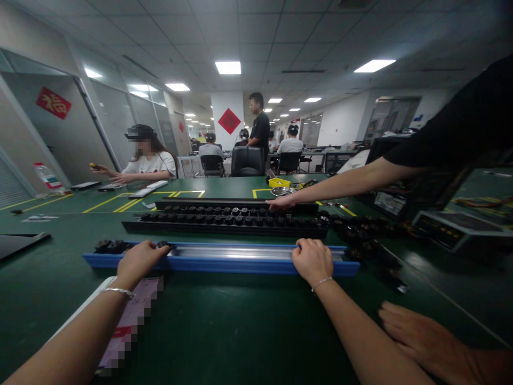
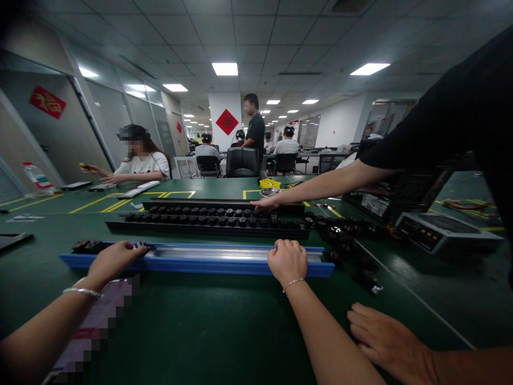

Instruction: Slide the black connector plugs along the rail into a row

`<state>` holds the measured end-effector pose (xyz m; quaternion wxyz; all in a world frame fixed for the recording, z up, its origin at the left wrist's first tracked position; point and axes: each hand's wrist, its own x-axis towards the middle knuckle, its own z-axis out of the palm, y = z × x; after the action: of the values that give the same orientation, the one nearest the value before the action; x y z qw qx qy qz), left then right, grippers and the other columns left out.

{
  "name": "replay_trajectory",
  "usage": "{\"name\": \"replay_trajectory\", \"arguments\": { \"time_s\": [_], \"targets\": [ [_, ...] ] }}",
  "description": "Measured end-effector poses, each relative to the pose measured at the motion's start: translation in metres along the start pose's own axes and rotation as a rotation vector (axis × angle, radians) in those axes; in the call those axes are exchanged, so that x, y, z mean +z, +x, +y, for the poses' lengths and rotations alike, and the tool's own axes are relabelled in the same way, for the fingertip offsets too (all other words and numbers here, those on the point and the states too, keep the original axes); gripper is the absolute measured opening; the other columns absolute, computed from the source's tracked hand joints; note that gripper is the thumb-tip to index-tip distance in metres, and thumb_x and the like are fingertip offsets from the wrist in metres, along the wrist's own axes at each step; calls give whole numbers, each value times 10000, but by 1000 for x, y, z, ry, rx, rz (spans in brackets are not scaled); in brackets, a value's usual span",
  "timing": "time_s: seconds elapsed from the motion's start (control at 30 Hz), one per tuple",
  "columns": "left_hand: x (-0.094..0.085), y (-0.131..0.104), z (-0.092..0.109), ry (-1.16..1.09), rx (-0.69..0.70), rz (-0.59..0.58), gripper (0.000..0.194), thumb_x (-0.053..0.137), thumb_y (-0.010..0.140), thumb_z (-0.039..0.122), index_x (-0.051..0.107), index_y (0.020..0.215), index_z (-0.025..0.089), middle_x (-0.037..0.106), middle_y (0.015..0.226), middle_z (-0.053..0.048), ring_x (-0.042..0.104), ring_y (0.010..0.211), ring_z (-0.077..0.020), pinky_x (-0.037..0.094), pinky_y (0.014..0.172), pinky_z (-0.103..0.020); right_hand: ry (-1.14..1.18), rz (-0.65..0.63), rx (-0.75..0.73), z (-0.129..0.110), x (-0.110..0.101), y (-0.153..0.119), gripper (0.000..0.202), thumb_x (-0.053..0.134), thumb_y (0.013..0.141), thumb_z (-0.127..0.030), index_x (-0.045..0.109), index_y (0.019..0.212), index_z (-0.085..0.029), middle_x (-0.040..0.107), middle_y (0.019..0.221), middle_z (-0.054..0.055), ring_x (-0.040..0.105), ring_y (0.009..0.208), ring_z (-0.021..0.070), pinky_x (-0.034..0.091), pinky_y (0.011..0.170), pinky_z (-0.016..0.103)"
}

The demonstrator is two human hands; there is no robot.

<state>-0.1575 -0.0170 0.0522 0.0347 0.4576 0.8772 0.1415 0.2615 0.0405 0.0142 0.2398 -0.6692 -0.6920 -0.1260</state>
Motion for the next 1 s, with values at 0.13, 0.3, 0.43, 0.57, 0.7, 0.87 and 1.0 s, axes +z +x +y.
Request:
{"name": "replay_trajectory", "arguments": {
  "time_s": [0.13,0.3,0.43,0.57,0.7,0.87,1.0],
  "targets": [
    [1,0,1,10,3,3,558,414,643,658,638,819,178,677,881,-163,617,844,-329,451,673,-390,-3,-21,6,-1,-1,0,196,450,781,-248,634,842,-217,651,878,40,503,899,199,273,757,314],
    [2,-1,3,20,37,16,505,426,666,616,641,764,170,681,830,-161,623,840,-319,452,685,-377,-18,-23,10,-2,-2,-1,204,445,787,-239,637,853,-213,652,884,50,507,905,202,275,753,311],
    [1,-2,7,19,37,11,488,434,678,598,641,767,165,682,834,-155,624,848,-316,459,699,-381,-24,-9,7,-2,-2,-1,203,448,783,-236,638,851,-213,651,880,47,505,904,201,276,753,312],
    [0,-4,11,21,28,1,478,442,681,589,640,767,163,681,818,-148,622,842,-312,455,709,-381,-26,-17,9,-2,-2,0,210,446,779,-235,643,847,-212,650,874,50,503,892,202,275,741,312],
    [1,-5,11,17,36,11,482,440,683,592,630,778,160,675,820,-147,619,839,-305,449,705,-372,-18,-10,10,-3,-2,0,215,443,781,-231,646,849,-210,650,873,52,502,890,203,273,741,310],
    [1,-5,11,8,41,23,475,452,682,575,624,809,152,675,826,-151,619,830,-307,451,694,-375,-25,-11,13,-4,-2,-1,209,448,779,-228,645,846,-212,651,887,48,501,898,204,273,746,311],
    [0,-6,13,9,40,18,470,461,685,561,624,820,142,678,843,-157,620,838,-309,454,701,-378,-27,-18,17,-4,-2,-1,216,445,784,-231,646,861,-212,651,895,52,499,907,204,275,748,311]
  ]
}}
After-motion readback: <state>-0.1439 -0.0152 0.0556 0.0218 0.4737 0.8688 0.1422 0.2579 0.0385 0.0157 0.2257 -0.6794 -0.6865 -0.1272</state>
